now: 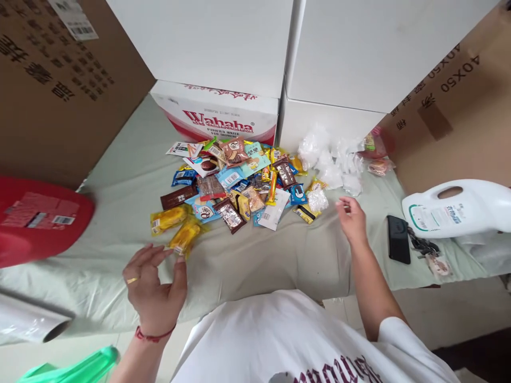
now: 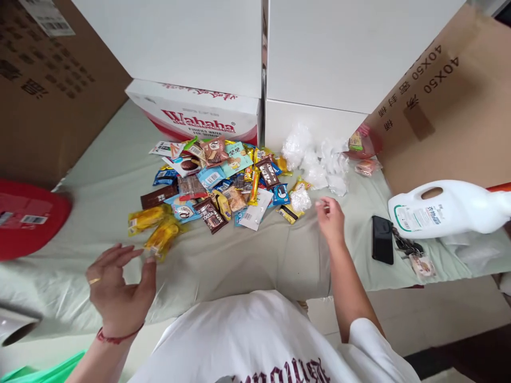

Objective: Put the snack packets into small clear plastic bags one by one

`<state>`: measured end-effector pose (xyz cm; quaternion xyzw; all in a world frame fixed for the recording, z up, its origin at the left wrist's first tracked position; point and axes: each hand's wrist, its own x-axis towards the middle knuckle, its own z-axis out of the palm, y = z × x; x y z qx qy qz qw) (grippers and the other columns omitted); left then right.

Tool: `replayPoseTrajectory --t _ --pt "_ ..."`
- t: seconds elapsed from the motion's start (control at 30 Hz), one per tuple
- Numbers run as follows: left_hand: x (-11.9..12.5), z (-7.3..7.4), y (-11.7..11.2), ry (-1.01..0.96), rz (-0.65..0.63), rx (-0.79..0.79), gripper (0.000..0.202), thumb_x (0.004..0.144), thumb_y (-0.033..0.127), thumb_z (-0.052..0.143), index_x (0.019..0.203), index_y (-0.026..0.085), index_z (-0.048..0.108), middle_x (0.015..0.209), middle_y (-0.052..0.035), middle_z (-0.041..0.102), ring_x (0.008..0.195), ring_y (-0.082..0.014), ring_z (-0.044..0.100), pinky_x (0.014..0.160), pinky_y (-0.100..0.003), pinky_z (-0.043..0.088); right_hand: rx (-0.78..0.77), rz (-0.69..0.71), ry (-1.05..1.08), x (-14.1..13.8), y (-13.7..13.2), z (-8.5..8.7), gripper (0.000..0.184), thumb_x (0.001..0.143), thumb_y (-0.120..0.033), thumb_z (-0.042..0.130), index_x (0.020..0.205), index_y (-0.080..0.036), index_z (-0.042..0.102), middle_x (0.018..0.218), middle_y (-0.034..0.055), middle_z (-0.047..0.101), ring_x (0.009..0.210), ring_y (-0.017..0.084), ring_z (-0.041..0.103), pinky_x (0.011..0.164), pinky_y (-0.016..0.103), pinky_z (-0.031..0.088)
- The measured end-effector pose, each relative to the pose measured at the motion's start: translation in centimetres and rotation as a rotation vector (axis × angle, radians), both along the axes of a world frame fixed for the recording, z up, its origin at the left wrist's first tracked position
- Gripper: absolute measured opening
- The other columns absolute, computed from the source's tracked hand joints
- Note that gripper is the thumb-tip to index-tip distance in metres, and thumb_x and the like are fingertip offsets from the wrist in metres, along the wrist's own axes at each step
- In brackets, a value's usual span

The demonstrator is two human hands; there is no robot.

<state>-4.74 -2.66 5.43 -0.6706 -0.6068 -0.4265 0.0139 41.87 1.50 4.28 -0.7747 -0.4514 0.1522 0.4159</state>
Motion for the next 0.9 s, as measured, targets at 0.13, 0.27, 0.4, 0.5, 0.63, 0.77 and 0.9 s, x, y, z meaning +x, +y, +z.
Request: replayPoseTrajectory --t 0.13,0.27,0.4,0.5,0.63,0.77,0.9 --pt "0.9 -0.6 -2.3 -0.103 -0.03 -0.11 0.006 0.091 0.023 0.064 0.094 0.019 0.066 0.11 -0.0104 0.065 0.119 -0.0293 0.063 0.107 -0.05 0.049 -0.159 0.12 0.06 -2.1 3.0 -1.7 0.037 0.076 -0.051 0.067 0.093 -0.018 0.067 0.086 0.0066 0.07 0.071 0.019 0.058 0.076 0.034 0.047" --pt "3.3 -0.5 -2.8 -0.304 -0.167 -0.294 0.01 0.093 0.03 0.062 0.095 0.021 0.067 0.1 -0.0061 0.068 0.095 -0.0204 0.067 0.088 -0.038 0.055 -0.057 0.112 0.186 -3.4 2.1 -0.9 0.033 0.081 -0.051 0.063 0.092 -0.02 0.064 0.084 0.0042 0.068 0.074 0.019 0.058 0.073 0.032 0.047" --pt "8.7 0.4 -1.7 -0.725 -0.376 -0.716 0.028 0.094 0.048 0.06 0.089 0.021 0.061 0.073 0.0006 0.062 0.06 -0.0123 0.057 0.054 -0.025 0.046 -0.021 0.212 0.203 -7.2 -2.2 1.3 0.027 0.085 -0.049 0.067 0.09 -0.022 0.063 0.079 0.002 0.065 0.068 0.018 0.054 0.068 0.031 0.045" --pt "13.6 0.5 -0.3 -1.016 -0.591 -1.1 0.045 0.09 0.064 0.058 0.083 0.02 0.057 0.069 0.0009 0.061 0.058 -0.0125 0.058 0.048 -0.022 0.041 -0.043 0.395 0.022 -11.3 -5.4 1.6 0.017 0.093 -0.04 0.061 0.086 -0.025 0.065 0.084 0.0043 0.065 0.075 0.021 0.056 0.075 0.033 0.045" --pt "17.3 -0.8 0.9 -1.227 -0.654 -1.155 0.05 0.074 0.065 0.075 0.083 0.019 0.058 0.078 0.0002 0.064 0.072 -0.0139 0.061 0.061 -0.024 0.048 -0.051 0.555 0.024 -13.8 -7.8 0.5 0.018 0.097 -0.037 0.056 0.089 -0.026 0.068 0.089 0.0068 0.064 0.083 0.023 0.057 0.079 0.034 0.045" --pt "17.3 -2.2 0.8 -1.144 -0.641 -1.07 0.043 0.078 0.058 0.073 0.076 0.018 0.058 0.066 0.0027 0.061 0.064 -0.0119 0.054 0.067 -0.026 0.044 -0.04 0.537 0.298 -12.8 -8.5 -0.2 0.019 0.096 -0.043 0.061 0.098 -0.026 0.069 0.093 0.0054 0.063 0.079 0.021 0.056 0.074 0.033 0.046" --pt "16.6 -2.4 0.3 -1.047 -0.677 -1.034 0.035 0.082 0.051 0.069 0.074 0.018 0.059 0.065 0.0024 0.06 0.064 -0.0127 0.053 0.067 -0.027 0.042 -0.039 0.47 0.426 -12.4 -8.1 -0.7 0.034 0.088 -0.047 0.071 0.116 -0.027 0.068 0.111 0.0068 0.063 0.078 0.018 0.056 0.072 0.032 0.048"
